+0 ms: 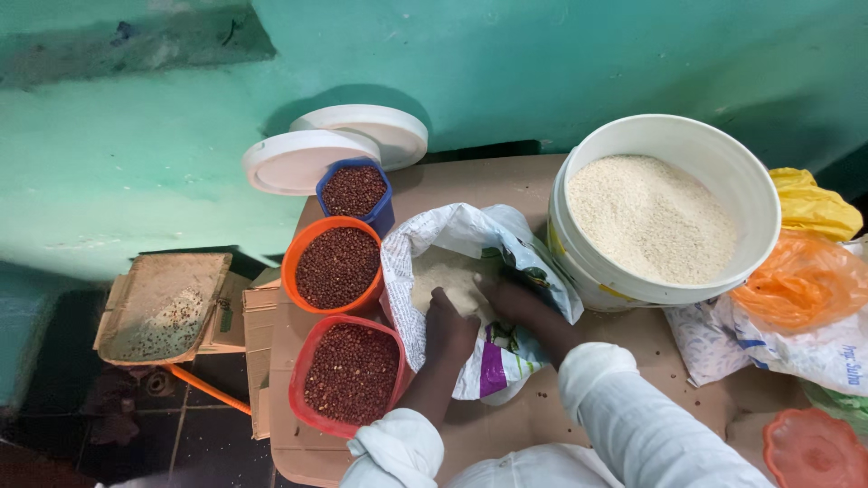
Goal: The person repeatedly scoops white grains from a large sack with both hands and transfers them into a white bucket. Several containers of red beans are visible on the table but are not handled during the clip.
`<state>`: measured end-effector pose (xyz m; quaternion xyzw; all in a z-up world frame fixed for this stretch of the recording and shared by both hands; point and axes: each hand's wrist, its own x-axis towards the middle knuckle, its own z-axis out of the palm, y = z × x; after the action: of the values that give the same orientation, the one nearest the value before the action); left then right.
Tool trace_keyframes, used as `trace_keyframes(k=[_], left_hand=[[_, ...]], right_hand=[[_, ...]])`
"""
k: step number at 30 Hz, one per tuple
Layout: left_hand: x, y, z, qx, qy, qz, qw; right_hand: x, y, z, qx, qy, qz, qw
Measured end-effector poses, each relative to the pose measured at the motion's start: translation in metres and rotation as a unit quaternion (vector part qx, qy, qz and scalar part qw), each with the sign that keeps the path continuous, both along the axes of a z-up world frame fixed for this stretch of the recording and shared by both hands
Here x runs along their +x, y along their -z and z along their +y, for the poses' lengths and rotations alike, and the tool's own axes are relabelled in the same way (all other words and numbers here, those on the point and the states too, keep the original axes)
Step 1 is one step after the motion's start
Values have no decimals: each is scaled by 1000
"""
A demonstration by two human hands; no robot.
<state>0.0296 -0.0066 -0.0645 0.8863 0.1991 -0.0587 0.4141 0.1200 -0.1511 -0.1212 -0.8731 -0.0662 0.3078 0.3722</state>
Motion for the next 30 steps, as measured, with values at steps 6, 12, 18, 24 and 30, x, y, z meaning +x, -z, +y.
trace_keyframes(k=[6,12,18,24,30], left_hand=[[7,31,7,-23,-21,-20,999],[0,29,7,-105,-1,-106,989],[-3,11,-5,-302,-36,-247,920],[-2,14,-15,-387,-47,-258,884],[-8,-16,-31,-450,-39,-280,847]], right_hand=[[-28,-14,15,105,-69,-110,986],[-56,-71,7,86,-208,-227,947],[-78,-127,-10,137,-142,-397,896],[-89,-159,-6,30,-170,-464,869],[-103,-187,-13,13,-178,-473,863]])
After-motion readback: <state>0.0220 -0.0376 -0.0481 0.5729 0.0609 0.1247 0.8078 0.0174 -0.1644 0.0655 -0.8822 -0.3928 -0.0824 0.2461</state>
